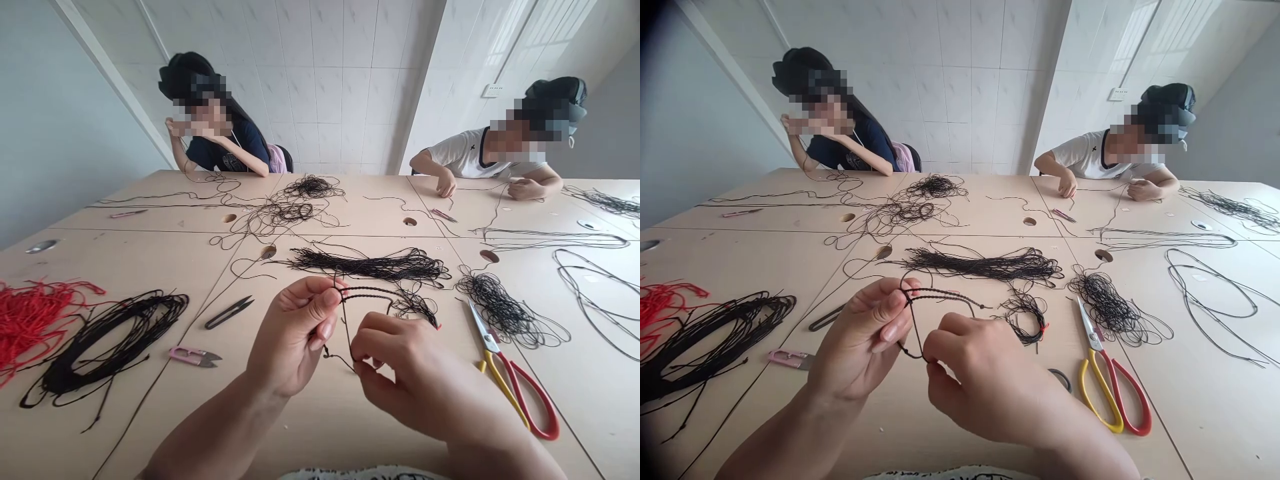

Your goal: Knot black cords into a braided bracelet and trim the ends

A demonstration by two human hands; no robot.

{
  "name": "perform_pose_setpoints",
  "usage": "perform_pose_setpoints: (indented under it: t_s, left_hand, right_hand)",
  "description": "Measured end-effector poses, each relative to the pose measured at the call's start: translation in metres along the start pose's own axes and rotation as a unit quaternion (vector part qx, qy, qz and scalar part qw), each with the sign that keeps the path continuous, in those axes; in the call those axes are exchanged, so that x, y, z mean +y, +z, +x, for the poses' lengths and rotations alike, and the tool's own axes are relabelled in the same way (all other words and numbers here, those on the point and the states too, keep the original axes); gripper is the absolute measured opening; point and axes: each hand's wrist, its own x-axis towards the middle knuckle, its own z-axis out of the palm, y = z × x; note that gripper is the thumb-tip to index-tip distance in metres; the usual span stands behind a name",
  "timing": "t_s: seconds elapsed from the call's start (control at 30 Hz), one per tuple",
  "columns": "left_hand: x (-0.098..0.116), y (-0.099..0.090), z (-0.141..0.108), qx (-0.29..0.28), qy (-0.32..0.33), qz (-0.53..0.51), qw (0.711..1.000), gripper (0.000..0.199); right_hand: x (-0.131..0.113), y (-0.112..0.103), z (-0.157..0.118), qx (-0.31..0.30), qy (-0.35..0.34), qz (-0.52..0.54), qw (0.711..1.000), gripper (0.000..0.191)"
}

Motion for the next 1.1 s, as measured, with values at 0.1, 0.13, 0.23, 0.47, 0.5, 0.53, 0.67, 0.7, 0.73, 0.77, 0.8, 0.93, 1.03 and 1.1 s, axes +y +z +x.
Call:
perform_pose_setpoints:
  t_s: [0.1,0.13,0.23,0.47,0.5,0.53,0.67,0.7,0.73,0.77,0.8,0.93,1.03,1.1]
  left_hand:
    - [0.0,-0.001,0.001,-0.012,-0.013,0.001,1.0,0.024]
    - [0.0,-0.001,0.001,-0.014,-0.009,0.005,1.0,0.024]
    - [-0.001,-0.005,0.002,-0.023,0.015,0.045,0.999,0.021]
    - [-0.007,-0.008,-0.009,-0.069,0.135,0.294,0.944,0.008]
    - [-0.007,-0.007,-0.01,-0.069,0.155,0.319,0.932,0.009]
    - [-0.006,-0.006,-0.011,-0.069,0.169,0.339,0.923,0.01]
    - [-0.003,-0.008,-0.007,-0.094,0.11,0.351,0.925,0.014]
    - [-0.003,-0.01,-0.005,-0.114,0.069,0.331,0.934,0.015]
    - [-0.002,-0.011,-0.003,-0.134,0.026,0.304,0.943,0.016]
    - [-0.001,-0.013,0.0,-0.15,-0.013,0.276,0.949,0.017]
    - [-0.001,-0.014,0.002,-0.159,-0.045,0.253,0.953,0.02]
    - [-0.001,-0.013,0.007,-0.139,-0.117,0.189,0.965,0.028]
    - [-0.002,-0.01,0.008,-0.136,-0.136,0.147,0.97,0.027]
    - [-0.003,-0.008,0.008,-0.138,-0.139,0.137,0.971,0.025]
  right_hand:
    - [-0.002,-0.003,-0.006,0.001,0.0,-0.044,0.999,0.012]
    - [-0.005,-0.005,-0.011,0.005,0.001,-0.044,0.999,0.01]
    - [-0.016,-0.012,-0.024,0.074,0.002,0.041,0.996,0.007]
    - [-0.007,-0.007,-0.006,0.207,0.069,0.212,0.953,0.017]
    - [-0.004,-0.006,-0.001,0.191,0.076,0.205,0.957,0.02]
    - [-0.002,-0.005,0.002,0.18,0.08,0.2,0.96,0.022]
    - [0.003,-0.004,0.007,0.157,0.101,0.241,0.952,0.018]
    - [0.004,-0.004,0.007,0.147,0.107,0.274,0.944,0.016]
    - [0.005,-0.004,0.008,0.136,0.111,0.314,0.933,0.016]
    - [0.007,-0.004,0.009,0.124,0.113,0.358,0.919,0.018]
    - [0.008,-0.005,0.01,0.108,0.117,0.399,0.903,0.021]
    - [0.014,-0.009,0.015,0.047,0.138,0.494,0.857,0.032]
    - [0.016,-0.011,0.016,0.035,0.142,0.511,0.847,0.033]
    - [0.016,-0.011,0.016,0.037,0.139,0.507,0.85,0.031]
